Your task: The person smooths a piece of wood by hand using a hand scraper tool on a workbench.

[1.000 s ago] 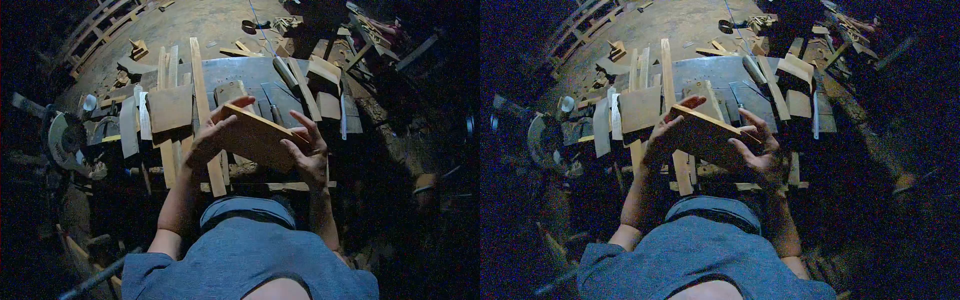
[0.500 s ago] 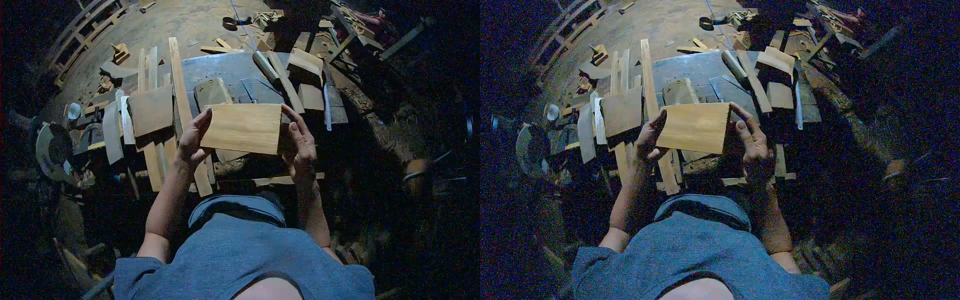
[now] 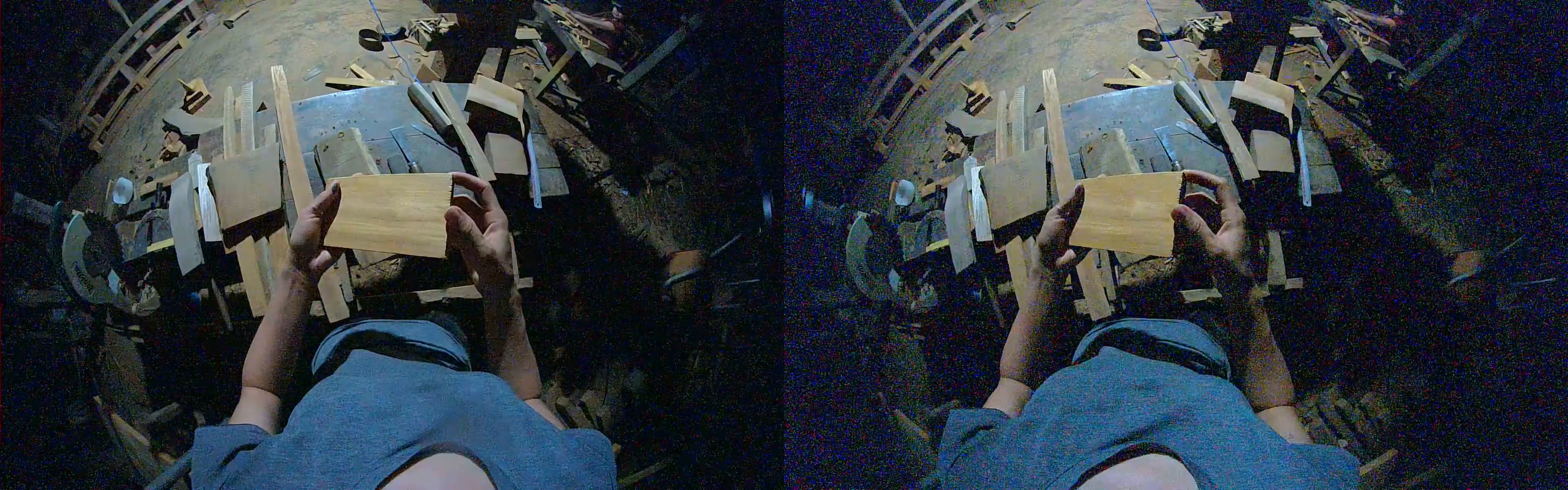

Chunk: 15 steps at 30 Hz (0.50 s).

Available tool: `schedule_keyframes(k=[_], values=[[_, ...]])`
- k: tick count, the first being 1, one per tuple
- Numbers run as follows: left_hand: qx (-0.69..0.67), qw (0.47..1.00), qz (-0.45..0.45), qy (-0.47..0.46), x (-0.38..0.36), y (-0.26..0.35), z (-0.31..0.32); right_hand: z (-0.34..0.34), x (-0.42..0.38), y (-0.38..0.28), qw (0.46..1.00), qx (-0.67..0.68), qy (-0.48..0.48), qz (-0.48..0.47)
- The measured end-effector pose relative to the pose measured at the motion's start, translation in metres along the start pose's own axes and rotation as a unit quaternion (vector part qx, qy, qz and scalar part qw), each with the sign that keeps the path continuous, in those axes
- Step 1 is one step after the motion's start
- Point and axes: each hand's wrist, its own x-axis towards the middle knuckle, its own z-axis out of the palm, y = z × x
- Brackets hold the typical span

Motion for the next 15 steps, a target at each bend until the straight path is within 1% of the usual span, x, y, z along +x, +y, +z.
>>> schedule_keyframes(k=[1, 2, 3, 4, 5, 6, 7, 9, 10, 11, 13, 15], values=[[0.0, 1.0, -0.001, 0.001, -0.001, -0.001, 0.001, -0.001, 0.0, 0.0, 1.0, 0.019, -0.006, 0.022], [0.019, 1.0, 0.024, -0.007, -0.002, -0.001, 0.002, -0.002, 0.001, 0.0, 1.0, 0.019, -0.006, 0.022], [0.037, 0.998, 0.048, -0.014, -0.003, -0.002, 0.004, -0.003, 0.002, 0.002, 1.0, -0.007, -0.007, 0.013], [0.038, 0.998, 0.051, -0.012, -0.006, 0.0, 0.007, -0.003, 0.003, 0.005, 0.999, -0.031, -0.011, 0.005], [0.036, 0.994, 0.085, -0.062, -0.011, 0.003, 0.011, -0.004, 0.005, 0.009, 0.999, -0.027, -0.017, 0.005], [0.036, 0.986, 0.12, -0.11, -0.015, 0.006, 0.012, -0.005, 0.005, 0.014, 0.998, -0.057, -0.019, -0.027], [0.041, 0.986, 0.127, -0.102, -0.015, 0.007, 0.009, -0.005, 0.006, 0.018, 0.994, -0.086, -0.021, -0.059], [0.116, 0.969, 0.206, -0.077, -0.012, 0.009, 0.005, -0.004, 0.003, 0.016, 0.995, -0.066, -0.037, -0.062], [0.154, 0.958, 0.233, -0.063, -0.013, 0.01, 0.004, -0.004, 0.002, 0.018, 0.994, -0.074, -0.035, -0.074], [0.156, 0.957, 0.238, -0.057, -0.012, 0.011, -0.001, -0.003, 0.001, 0.019, 0.992, -0.083, -0.032, -0.086], [0.207, 0.94, 0.254, -0.102, -0.006, 0.012, -0.012, -0.001, -0.001, 0.021, 0.993, -0.071, -0.028, -0.086], [0.188, 0.94, 0.267, -0.098, -0.002, 0.008, -0.016, -0.005, -0.002, 0.024, 0.992, 0.026, -0.07, -0.1]])
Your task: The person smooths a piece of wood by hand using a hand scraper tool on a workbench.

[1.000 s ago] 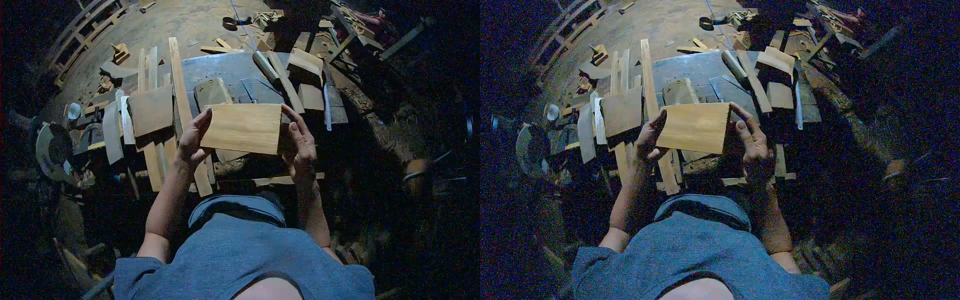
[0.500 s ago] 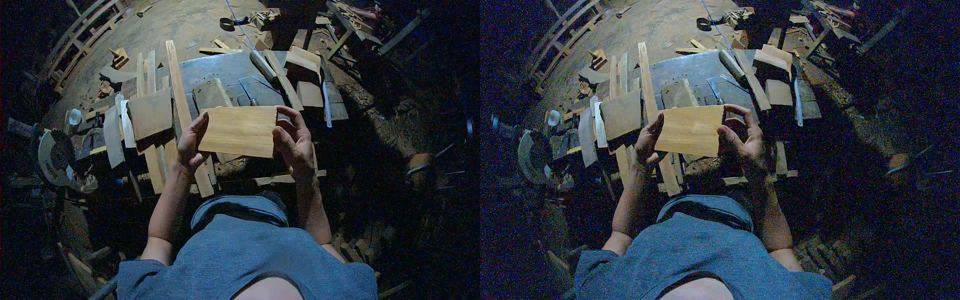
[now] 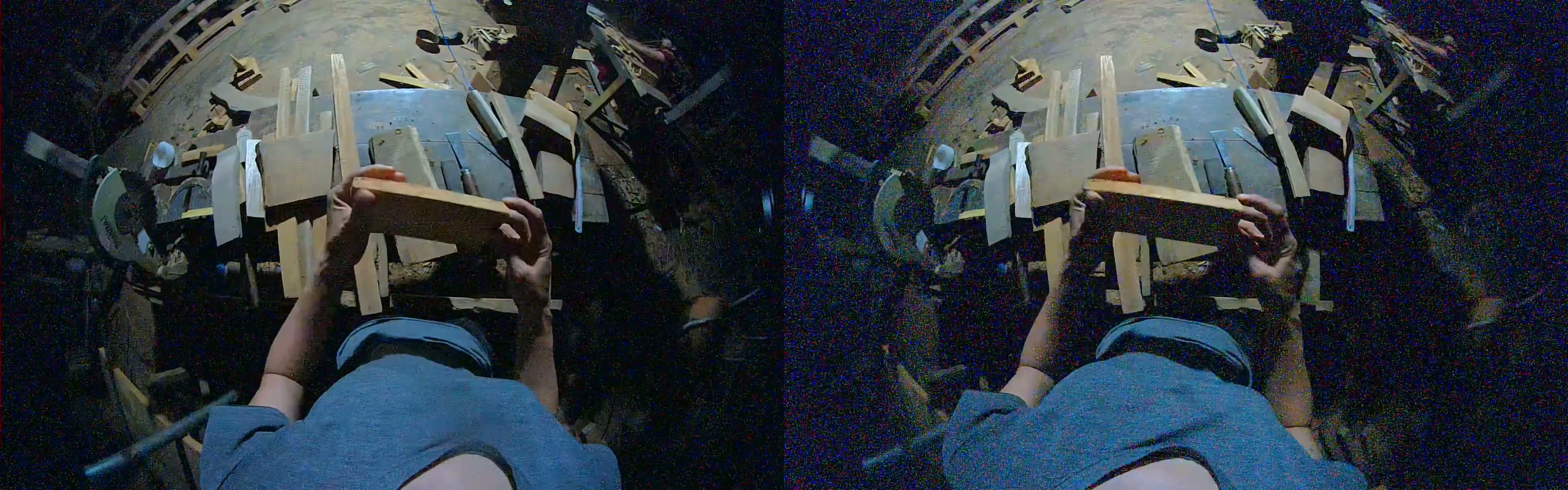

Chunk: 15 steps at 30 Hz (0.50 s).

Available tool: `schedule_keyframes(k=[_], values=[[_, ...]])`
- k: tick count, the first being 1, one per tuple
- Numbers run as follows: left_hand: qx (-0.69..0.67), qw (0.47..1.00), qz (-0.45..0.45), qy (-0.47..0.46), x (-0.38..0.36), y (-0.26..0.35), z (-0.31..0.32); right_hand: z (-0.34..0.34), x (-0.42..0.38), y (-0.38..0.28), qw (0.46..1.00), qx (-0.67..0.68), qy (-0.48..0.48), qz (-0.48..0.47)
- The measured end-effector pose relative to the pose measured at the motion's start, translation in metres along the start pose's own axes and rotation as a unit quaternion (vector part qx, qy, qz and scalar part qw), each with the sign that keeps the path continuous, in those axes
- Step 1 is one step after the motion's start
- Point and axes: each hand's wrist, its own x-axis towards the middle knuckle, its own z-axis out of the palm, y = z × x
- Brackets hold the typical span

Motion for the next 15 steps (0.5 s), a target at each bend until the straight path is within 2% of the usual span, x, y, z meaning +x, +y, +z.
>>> schedule_keyframes(k=[2, 3, 4, 5, 6, 7, 8, 9, 10, 11, 12, 13, 14, 15], values=[[-0.029, 0.987, 0.074, 0.141, -0.002, -0.023, -0.01, -0.003, -0.002, 0.0, 1.0, 0.006, -0.026, -0.006], [-0.021, 0.981, 0.064, 0.179, -0.002, -0.023, -0.007, 0.009, -0.003, -0.004, 0.999, -0.03, -0.011, -0.02], [-0.02, 0.981, 0.066, 0.18, -0.004, -0.024, -0.002, 0.024, -0.002, -0.01, 0.997, -0.066, 0.001, -0.035], [-0.007, 0.974, 0.068, 0.214, -0.006, -0.023, 0.005, 0.041, -0.003, -0.021, 0.997, -0.051, 0.038, -0.039], [0.005, 0.966, 0.071, 0.25, -0.007, -0.021, 0.007, 0.043, -0.008, -0.015, 0.997, -0.048, 0.033, -0.041], [-0.09, 0.965, 0.052, 0.243, -0.003, -0.044, -0.015, 0.044, -0.013, -0.005, 0.991, -0.116, 0.052, -0.041], [0.04, 0.991, 0.067, 0.105, 0.0, -0.034, -0.002, 0.046, -0.015, 0.0, 0.98, -0.183, 0.069, -0.041], [-0.067, 0.981, 0.031, 0.178, 0.004, -0.036, 0.016, 0.054, -0.005, -0.003, 0.917, -0.322, 0.041, -0.232], [-0.175, 0.954, -0.003, 0.245, 0.009, -0.036, 0.028, 0.064, -0.007, 0.0, 0.95, -0.221, 0.048, -0.216], [-0.177, 0.952, 0.002, 0.249, 0.01, -0.026, 0.033, 0.064, -0.005, 0.004, 0.906, -0.307, 0.032, -0.291], [-0.234, 0.926, -0.082, 0.285, 0.013, -0.017, 0.038, 0.062, -0.003, 0.008, 0.847, -0.389, 0.018, -0.363], [-0.287, 0.89, -0.166, 0.313, 0.017, -0.014, 0.041, 0.061, -0.008, 0.009, 0.824, -0.432, -0.003, -0.367], [-0.29, 0.889, -0.168, 0.313, 0.021, -0.018, 0.035, 0.062, -0.009, 0.005, 0.823, -0.434, -0.005, -0.366], [-0.295, 0.906, -0.155, 0.262, 0.025, -0.023, 0.025, 0.064, -0.011, -0.002, 0.832, -0.431, -0.056, -0.345]])
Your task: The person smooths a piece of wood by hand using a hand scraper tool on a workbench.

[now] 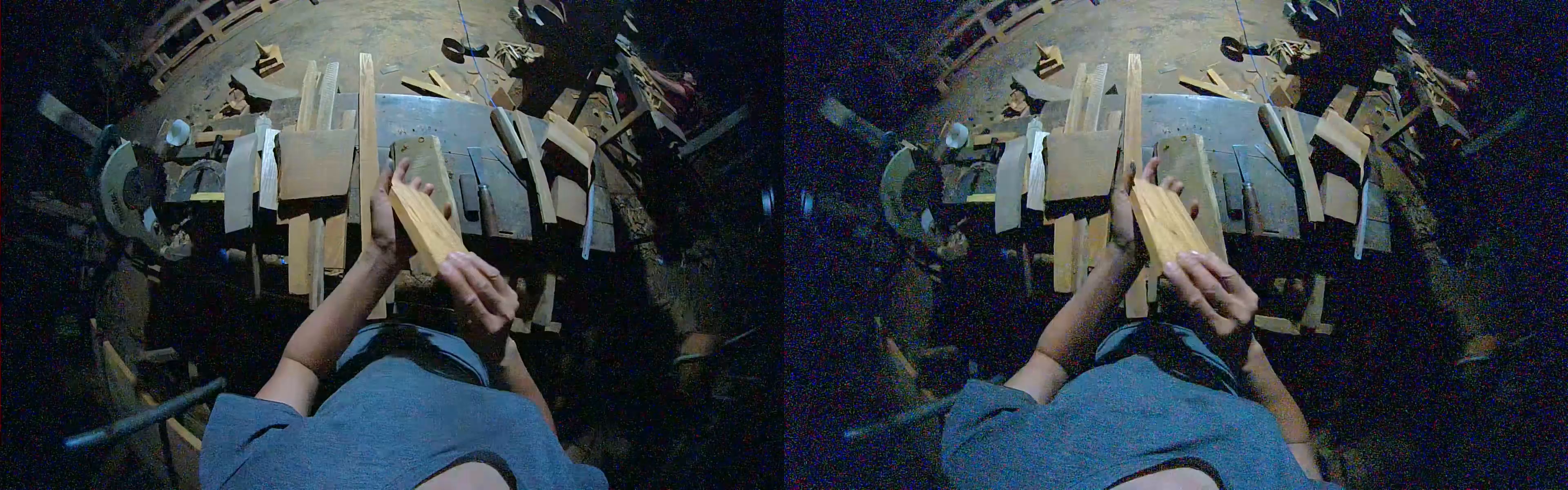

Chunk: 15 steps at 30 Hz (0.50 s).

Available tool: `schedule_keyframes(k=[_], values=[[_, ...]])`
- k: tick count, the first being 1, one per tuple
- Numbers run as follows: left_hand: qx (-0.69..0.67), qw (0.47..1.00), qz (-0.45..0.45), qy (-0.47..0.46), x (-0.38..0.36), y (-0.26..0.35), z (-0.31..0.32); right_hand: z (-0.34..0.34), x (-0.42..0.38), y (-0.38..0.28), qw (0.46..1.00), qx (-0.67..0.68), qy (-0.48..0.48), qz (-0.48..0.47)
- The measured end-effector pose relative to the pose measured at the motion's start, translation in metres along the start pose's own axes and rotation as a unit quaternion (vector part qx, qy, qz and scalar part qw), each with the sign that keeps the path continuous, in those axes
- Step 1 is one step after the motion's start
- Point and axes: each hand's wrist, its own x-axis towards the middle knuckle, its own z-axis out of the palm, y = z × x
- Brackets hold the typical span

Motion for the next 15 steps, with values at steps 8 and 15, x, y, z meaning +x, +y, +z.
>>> schedule_keyframes(k=[8, 15], values=[[0.076, 0.976, 0.088, -0.184, -0.008, 0.009, 0.011, 0.013, -0.017, 0.007, 0.953, 0.187, -0.049, 0.235], [0.273, 0.909, 0.258, -0.181, -0.002, -0.011, 0.0, 0.019, -0.022, 0.023, 0.812, 0.356, -0.183, 0.425]])
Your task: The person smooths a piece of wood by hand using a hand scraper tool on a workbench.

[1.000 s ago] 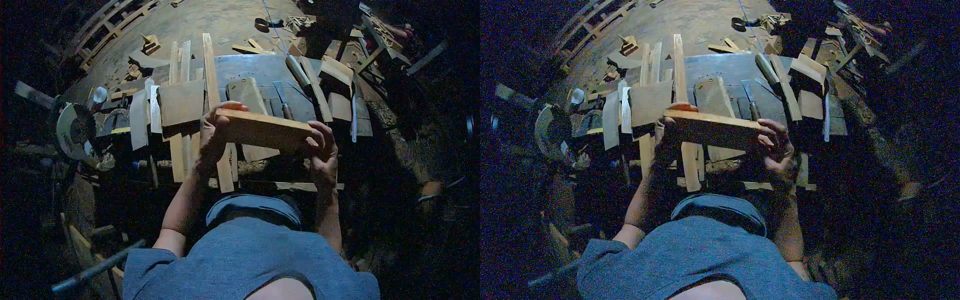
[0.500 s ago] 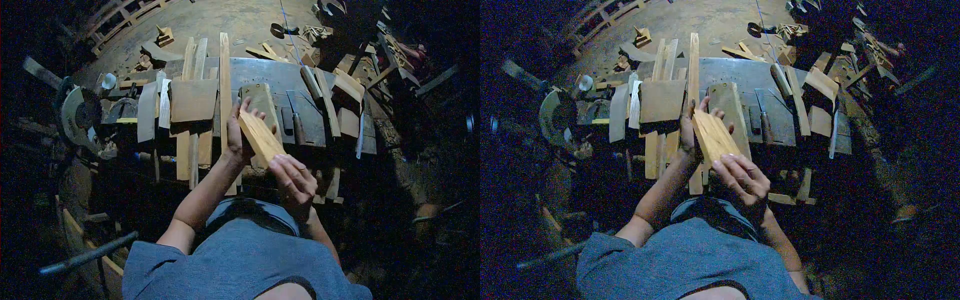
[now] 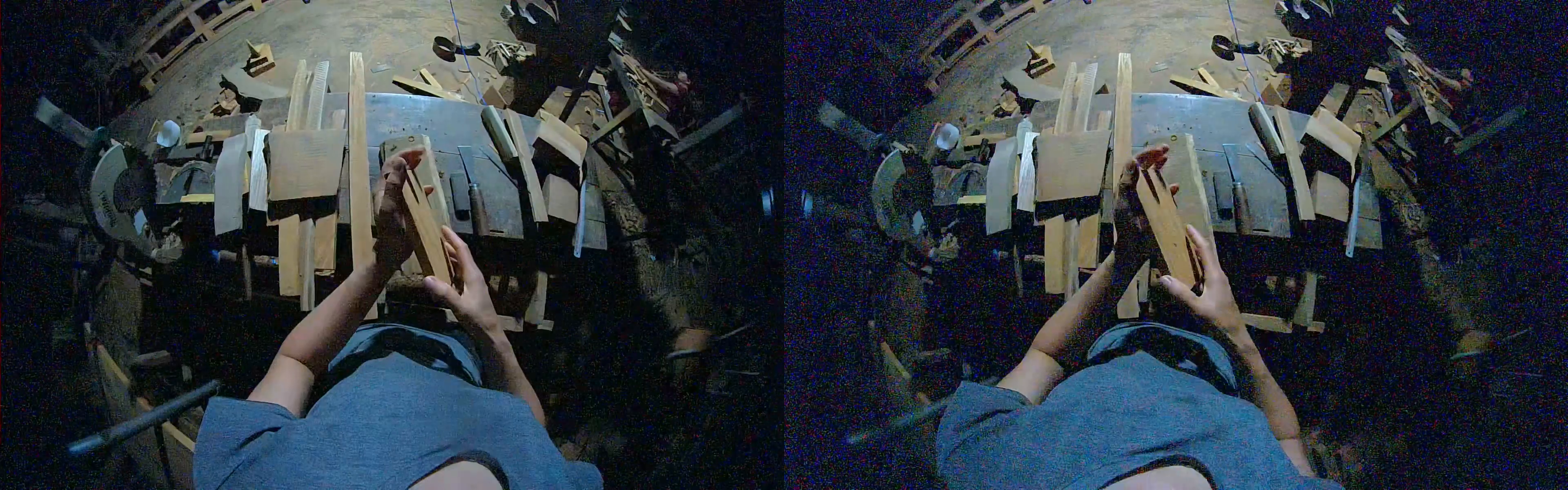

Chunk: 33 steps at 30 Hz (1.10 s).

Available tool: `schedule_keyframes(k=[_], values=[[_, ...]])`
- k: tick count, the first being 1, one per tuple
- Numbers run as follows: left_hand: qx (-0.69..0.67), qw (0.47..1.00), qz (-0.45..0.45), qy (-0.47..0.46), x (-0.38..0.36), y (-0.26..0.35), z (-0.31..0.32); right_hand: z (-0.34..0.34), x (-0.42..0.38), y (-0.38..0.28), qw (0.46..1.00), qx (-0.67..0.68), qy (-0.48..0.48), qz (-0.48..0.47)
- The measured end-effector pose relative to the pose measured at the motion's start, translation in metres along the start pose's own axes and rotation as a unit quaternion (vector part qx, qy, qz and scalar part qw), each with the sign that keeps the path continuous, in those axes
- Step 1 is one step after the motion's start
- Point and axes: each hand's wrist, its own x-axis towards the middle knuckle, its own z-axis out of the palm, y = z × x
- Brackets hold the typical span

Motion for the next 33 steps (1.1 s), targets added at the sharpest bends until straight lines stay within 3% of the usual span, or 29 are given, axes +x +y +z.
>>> schedule_keyframes(k=[2, 3, 4, 6, 8, 10, 14, 15, 18, 25, 27, 29, 31, 33], values=[[0.092, 0.987, 0.132, 0.004, -0.001, -0.008, 0.005, 0.002, 0.0, 0.002, 0.999, 0.035, 0.027, 0.0], [-0.088, 0.996, -0.001, -0.011, 0.004, 0.0, 0.005, 0.001, 0.0, 0.002, 0.995, 0.092, 0.036, 0.032], [-0.089, 0.996, -0.001, -0.013, 0.002, -0.005, 0.002, -0.001, 0.001, 0.003, 0.986, 0.148, 0.045, 0.064], [-0.061, 0.991, -0.117, -0.009, -0.009, -0.008, 0.007, -0.002, 0.007, 0.016, 0.979, 0.197, 0.052, 0.033], [-0.057, 0.99, -0.127, 0.004, -0.022, -0.002, 0.018, -0.003, 0.01, 0.018, 0.989, 0.137, 0.058, 0.02], [0.13, 0.98, -0.149, -0.035, -0.029, -0.005, 0.016, -0.004, 0.011, 0.03, 0.98, 0.19, 0.05, 0.028], [0.005, 0.977, -0.213, 0.013, -0.027, -0.002, 0.017, -0.004, 0.009, 0.025, 0.983, 0.161, 0.021, 0.081], [0.03, 0.985, -0.167, 0.02, -0.025, -0.015, 0.011, -0.005, 0.011, 0.029, 0.987, 0.143, 0.017, 0.065], [0.024, 0.98, -0.192, 0.047, -0.023, -0.017, 0.012, -0.01, 0.018, 0.038, 0.993, 0.111, 0.018, 0.024], [0.014, 0.973, -0.227, 0.034, -0.021, -0.007, 0.018, -0.017, 0.024, 0.042, 0.99, 0.124, -0.005, 0.073], [0.018, 0.969, -0.245, 0.03, -0.015, -0.012, 0.014, -0.021, 0.03, 0.049, 0.969, 0.215, -0.013, 0.118], [-0.012, 0.987, -0.135, 0.087, -0.006, -0.028, 0.007, -0.022, 0.029, 0.048, 0.954, 0.261, -0.015, 0.144], [-0.012, 0.984, -0.155, 0.087, -0.004, -0.029, 0.001, -0.025, 0.021, 0.038, 0.886, 0.436, 0.019, 0.159], [-0.001, 0.98, -0.155, 0.122, 0.001, -0.03, 0.004, -0.031, 0.018, 0.056, 0.911, 0.372, 0.051, 0.168]])
